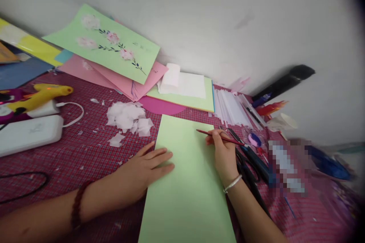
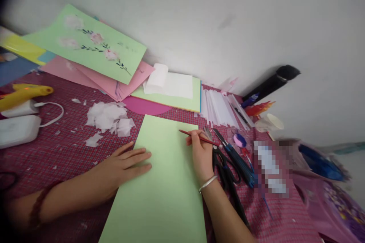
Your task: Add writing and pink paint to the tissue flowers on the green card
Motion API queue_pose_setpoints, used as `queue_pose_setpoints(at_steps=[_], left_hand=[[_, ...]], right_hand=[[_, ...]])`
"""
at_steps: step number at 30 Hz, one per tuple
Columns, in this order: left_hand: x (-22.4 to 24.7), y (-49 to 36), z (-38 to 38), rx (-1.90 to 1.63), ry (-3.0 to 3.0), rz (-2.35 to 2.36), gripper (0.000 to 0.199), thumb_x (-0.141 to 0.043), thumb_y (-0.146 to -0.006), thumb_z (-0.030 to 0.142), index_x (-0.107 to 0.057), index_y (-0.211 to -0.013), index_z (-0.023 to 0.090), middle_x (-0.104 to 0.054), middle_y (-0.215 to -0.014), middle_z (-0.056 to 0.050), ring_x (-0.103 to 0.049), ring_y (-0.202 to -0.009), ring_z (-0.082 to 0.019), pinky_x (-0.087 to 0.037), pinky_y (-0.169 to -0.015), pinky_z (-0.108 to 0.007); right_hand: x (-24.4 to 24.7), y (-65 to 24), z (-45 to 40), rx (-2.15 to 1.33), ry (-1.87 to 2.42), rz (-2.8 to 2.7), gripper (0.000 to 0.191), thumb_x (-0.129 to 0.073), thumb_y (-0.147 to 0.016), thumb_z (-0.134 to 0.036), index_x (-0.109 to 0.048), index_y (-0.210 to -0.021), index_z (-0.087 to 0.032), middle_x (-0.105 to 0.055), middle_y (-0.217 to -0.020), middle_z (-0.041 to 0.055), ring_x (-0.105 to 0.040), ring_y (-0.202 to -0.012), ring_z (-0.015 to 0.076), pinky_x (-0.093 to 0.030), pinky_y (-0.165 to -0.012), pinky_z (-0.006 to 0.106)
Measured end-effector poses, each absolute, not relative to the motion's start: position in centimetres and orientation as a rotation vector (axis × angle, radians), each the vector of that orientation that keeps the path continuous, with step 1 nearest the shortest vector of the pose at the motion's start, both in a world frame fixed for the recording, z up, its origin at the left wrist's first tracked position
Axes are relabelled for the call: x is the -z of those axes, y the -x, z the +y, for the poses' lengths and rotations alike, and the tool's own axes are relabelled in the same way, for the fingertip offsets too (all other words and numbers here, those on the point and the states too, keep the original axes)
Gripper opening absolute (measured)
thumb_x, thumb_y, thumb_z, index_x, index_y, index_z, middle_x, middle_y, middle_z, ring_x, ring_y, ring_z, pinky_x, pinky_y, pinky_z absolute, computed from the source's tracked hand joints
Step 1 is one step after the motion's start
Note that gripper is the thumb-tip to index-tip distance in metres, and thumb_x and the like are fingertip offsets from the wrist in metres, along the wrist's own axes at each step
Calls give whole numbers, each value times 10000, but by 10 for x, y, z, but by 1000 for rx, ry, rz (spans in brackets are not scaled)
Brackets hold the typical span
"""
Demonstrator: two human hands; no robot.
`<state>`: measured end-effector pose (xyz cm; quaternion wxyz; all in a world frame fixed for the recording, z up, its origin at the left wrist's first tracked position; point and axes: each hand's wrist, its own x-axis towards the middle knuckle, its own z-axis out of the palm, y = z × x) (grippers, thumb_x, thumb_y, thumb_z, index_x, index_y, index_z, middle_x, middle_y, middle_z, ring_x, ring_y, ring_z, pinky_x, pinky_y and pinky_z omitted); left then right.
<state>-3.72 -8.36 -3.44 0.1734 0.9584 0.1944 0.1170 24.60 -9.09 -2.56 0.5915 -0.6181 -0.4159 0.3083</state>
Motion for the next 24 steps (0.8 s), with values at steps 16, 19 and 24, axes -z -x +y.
queue_pose_setpoints(at_steps=[16,19,24], left_hand=[[39,40,-80,-341,-2730,542,553,-599,-824,213,-495,-1361,293,-508,-1454,-41,-413,-1352,-237,-94,-1195,-434],[36,39,-81,-326,-2707,544,554,-595,-820,212,-498,-1358,301,-503,-1459,-30,-419,-1347,-242,-125,-1194,-445],[35,40,-79,-346,-2736,531,549,-579,-832,206,-485,-1367,290,-504,-1457,-34,-402,-1356,-232,-81,-1198,-436]], right_hand=[[19,-239,-91,-727,1532,-952,74,-620,-749,-280,-617,-720,-212,-636,-660,2,-601,-584,162,-501,-575,294],[18,-238,-92,-684,1578,-997,76,-613,-735,-274,-634,-702,-208,-637,-663,11,-606,-603,174,-491,-568,299],[18,-238,-92,-662,1598,-1008,91,-589,-734,-254,-623,-658,-217,-618,-624,-4,-588,-575,166,-467,-542,291]])
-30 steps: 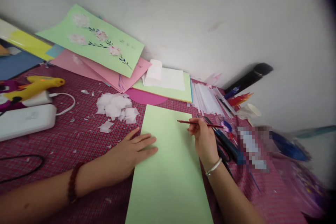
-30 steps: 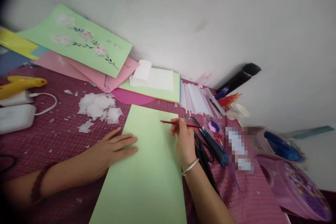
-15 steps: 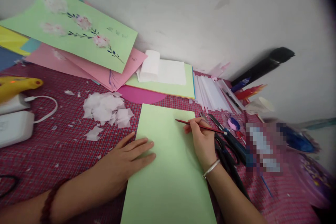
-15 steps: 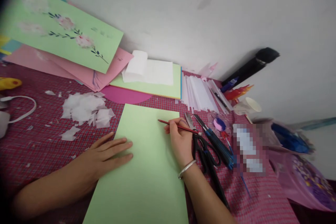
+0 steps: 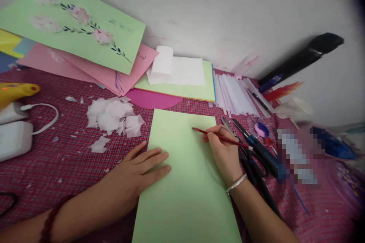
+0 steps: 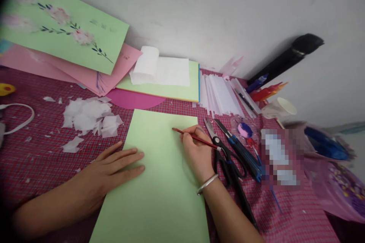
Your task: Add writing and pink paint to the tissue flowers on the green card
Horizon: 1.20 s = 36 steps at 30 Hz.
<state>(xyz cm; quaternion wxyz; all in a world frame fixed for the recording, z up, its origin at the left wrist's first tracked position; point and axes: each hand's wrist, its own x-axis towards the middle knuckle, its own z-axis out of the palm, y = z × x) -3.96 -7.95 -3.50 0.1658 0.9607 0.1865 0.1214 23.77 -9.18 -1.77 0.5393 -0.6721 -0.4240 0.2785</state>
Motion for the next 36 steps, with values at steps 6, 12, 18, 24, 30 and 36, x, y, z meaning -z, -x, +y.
queue_pose_setpoints(at_steps=[6,12,18,24,30,36], left_hand=[[36,39,-79,-324,-2767,528,546,-598,-827,236,-487,-1360,292,-507,-1456,-25,-394,-1360,-217,-6,-1191,-396],[36,39,-79,-346,-2754,523,549,-595,-825,216,-490,-1360,279,-507,-1455,-33,-382,-1368,-219,-23,-1190,-400],[34,38,-79,-340,-2739,535,542,-589,-826,197,-498,-1352,290,-508,-1454,-26,-398,-1361,-220,-62,-1195,-415],[33,39,-80,-358,-2736,540,542,-575,-817,165,-512,-1343,285,-514,-1450,-23,-397,-1366,-208,-42,-1200,-397],[31,40,-78,-316,-2743,512,534,-591,-834,211,-512,-1357,283,-508,-1457,-29,-428,-1344,-228,-85,-1197,-426],[28,38,-78,-351,-2753,533,506,-592,-837,207,-534,-1335,270,-539,-1425,-27,-417,-1343,-215,-69,-1195,-406]], right_hand=[[21,-239,-92,-641,1605,-1027,95,-584,-767,-256,-628,-690,-223,-633,-667,1,-606,-621,180,-480,-599,323],[20,-240,-93,-683,1584,-998,91,-579,-758,-226,-598,-670,-214,-612,-628,-13,-588,-586,169,-461,-579,309],[24,-243,-91,-660,1514,-928,156,-552,-861,-277,-579,-724,-207,-624,-632,-16,-577,-582,154,-463,-614,298],[22,-246,-97,-597,1561,-1040,258,-539,-908,-307,-570,-672,-208,-613,-606,-10,-574,-617,169,-448,-661,317],[20,-256,-109,-724,1470,-904,227,-533,-935,-381,-649,-874,-195,-659,-709,16,-590,-606,163,-460,-593,298],[18,-256,-110,-712,1544,-981,80,-602,-809,-236,-637,-746,-200,-627,-615,-7,-585,-560,158,-467,-561,284]])
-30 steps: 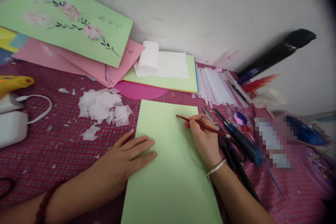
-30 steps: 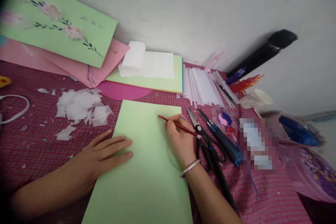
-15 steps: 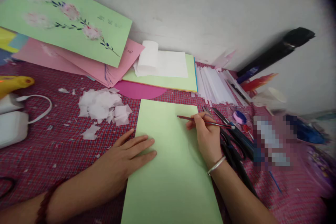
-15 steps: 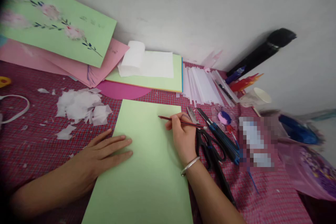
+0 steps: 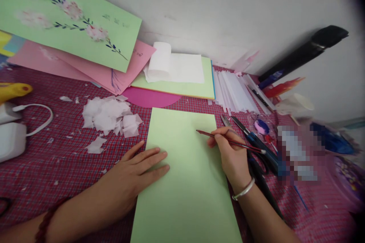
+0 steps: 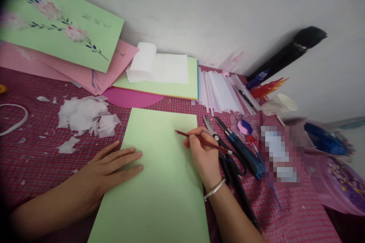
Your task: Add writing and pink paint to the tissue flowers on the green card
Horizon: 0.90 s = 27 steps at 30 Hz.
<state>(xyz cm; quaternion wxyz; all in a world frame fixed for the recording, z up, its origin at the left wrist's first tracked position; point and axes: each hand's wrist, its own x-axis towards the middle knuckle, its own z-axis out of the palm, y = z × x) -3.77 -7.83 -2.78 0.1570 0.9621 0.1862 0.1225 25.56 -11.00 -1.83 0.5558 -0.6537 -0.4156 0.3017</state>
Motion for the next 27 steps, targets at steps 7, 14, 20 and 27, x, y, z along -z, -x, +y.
queue_pose_setpoints(at_steps=[7,14,20,27], left_hand=[[31,40,-78,-324,-2778,528,502,-590,-852,222,-528,-1346,291,-535,-1429,-29,-425,-1340,-204,-72,-1196,-382],[29,39,-79,-323,-2765,536,506,-588,-848,225,-530,-1347,291,-539,-1427,-29,-426,-1340,-206,-73,-1197,-388],[29,38,-78,-326,-2747,536,532,-586,-823,191,-530,-1343,292,-540,-1428,-20,-425,-1343,-205,-72,-1197,-381],[31,39,-81,-331,-2742,559,552,-569,-816,149,-509,-1348,284,-519,-1448,-28,-396,-1367,-204,-55,-1195,-405]], right_hand=[[16,-253,-110,-699,1546,-969,101,-549,-744,-188,-563,-646,-207,-544,-529,-38,-503,-487,132,-400,-493,261],[12,-245,-108,-685,1625,-1037,106,-548,-743,-225,-565,-640,-209,-571,-528,-29,-523,-500,138,-411,-494,257],[13,-245,-109,-674,1632,-1052,119,-536,-737,-212,-557,-619,-216,-543,-524,-37,-504,-481,130,-395,-470,256],[14,-245,-108,-714,1642,-1076,115,-544,-753,-227,-575,-643,-214,-573,-548,-22,-527,-511,146,-409,-504,274]])
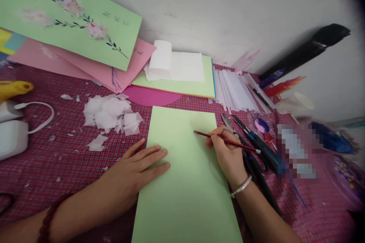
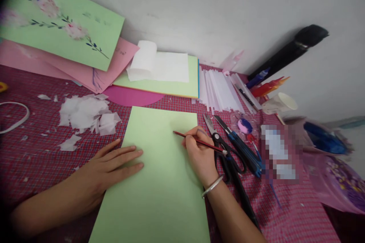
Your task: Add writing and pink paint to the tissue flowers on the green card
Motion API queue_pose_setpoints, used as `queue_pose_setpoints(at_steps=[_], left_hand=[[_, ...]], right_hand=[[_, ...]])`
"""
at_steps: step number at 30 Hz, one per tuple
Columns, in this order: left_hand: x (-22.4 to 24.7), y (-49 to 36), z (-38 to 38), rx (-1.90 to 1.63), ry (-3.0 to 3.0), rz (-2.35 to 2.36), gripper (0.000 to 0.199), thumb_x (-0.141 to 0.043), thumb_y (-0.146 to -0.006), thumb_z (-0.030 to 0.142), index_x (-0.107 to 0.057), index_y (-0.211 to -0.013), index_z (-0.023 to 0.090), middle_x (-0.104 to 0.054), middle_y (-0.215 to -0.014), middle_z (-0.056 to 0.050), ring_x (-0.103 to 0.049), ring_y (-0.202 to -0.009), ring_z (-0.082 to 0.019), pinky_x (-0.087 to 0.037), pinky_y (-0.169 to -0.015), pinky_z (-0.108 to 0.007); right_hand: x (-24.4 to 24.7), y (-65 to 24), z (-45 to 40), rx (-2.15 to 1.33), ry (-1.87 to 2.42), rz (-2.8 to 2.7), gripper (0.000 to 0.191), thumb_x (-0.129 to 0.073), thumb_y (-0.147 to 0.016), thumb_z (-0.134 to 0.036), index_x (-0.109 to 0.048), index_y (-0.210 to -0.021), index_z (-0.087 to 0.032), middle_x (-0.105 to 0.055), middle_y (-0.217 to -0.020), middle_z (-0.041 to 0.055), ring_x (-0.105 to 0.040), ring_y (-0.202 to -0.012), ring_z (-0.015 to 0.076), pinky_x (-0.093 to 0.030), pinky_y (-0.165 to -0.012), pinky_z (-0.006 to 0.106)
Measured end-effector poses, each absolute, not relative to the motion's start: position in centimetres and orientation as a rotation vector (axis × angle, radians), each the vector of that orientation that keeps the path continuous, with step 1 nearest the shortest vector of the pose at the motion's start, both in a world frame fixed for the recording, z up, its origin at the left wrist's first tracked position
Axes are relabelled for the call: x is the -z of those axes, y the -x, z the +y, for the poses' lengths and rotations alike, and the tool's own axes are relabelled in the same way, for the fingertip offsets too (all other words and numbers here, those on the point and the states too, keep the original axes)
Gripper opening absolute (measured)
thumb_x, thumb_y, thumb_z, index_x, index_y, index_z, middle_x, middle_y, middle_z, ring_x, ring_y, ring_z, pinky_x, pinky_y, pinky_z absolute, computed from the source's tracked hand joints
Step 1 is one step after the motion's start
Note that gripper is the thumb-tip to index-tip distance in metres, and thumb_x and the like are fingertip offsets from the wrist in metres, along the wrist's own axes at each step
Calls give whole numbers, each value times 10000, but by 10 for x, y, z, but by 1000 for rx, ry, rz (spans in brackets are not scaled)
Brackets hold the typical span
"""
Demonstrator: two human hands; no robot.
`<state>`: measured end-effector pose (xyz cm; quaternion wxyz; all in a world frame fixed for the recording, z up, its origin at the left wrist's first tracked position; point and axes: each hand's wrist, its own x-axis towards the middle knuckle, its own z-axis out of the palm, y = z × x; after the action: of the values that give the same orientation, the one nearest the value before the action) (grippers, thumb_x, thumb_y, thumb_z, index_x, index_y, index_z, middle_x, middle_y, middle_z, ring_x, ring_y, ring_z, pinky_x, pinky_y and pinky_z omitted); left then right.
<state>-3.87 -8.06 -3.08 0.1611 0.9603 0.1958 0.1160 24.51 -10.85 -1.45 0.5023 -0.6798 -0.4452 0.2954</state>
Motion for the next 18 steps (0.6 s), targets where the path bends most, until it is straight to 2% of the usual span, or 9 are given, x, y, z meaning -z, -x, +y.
queue_pose_setpoints(at_steps=[3,6,8,12,18], left_hand=[[31,40,-81,-356,-2745,545,562,-575,-812,158,-500,-1355,285,-512,-1453,-24,-389,-1370,-202,-43,-1197,-395],[31,40,-80,-357,-2737,530,565,-573,-813,156,-502,-1357,287,-511,-1453,-23,-395,-1364,-210,-58,-1196,-401],[32,39,-79,-334,-2730,529,554,-571,-821,151,-507,-1355,286,-512,-1452,-27,-395,-1363,-215,-68,-1195,-411],[31,38,-79,-333,-2701,545,528,-570,-839,155,-508,-1350,273,-521,-1443,-42,-400,-1358,-224,-87,-1189,-427],[16,36,-84,-279,-2677,558,370,-487,-951,265,-517,-1320,274,-536,-1424,-36,-428,-1334,-192,-157,-1183,-433]], right_hand=[[17,-248,-110,-712,1605,-1049,125,-551,-769,-215,-570,-645,-207,-566,-565,-24,-532,-538,146,-412,-542,278],[18,-252,-112,-696,1479,-918,103,-543,-847,-246,-595,-768,-206,-600,-659,-14,-560,-608,149,-428,-607,287],[14,-253,-113,-709,1404,-847,137,-514,-909,-299,-597,-844,-212,-576,-663,-18,-539,-598,141,-415,-598,282],[1,-248,-118,-752,1360,-819,233,-504,-944,-351,-600,-789,-206,-445,-544,-43,-444,-509,121,-377,-543,267],[0,-240,-127,-789,1404,-876,214,-647,-847,-384,-644,-725,-208,-499,-586,-4,-460,-491,123,-354,-446,249]])
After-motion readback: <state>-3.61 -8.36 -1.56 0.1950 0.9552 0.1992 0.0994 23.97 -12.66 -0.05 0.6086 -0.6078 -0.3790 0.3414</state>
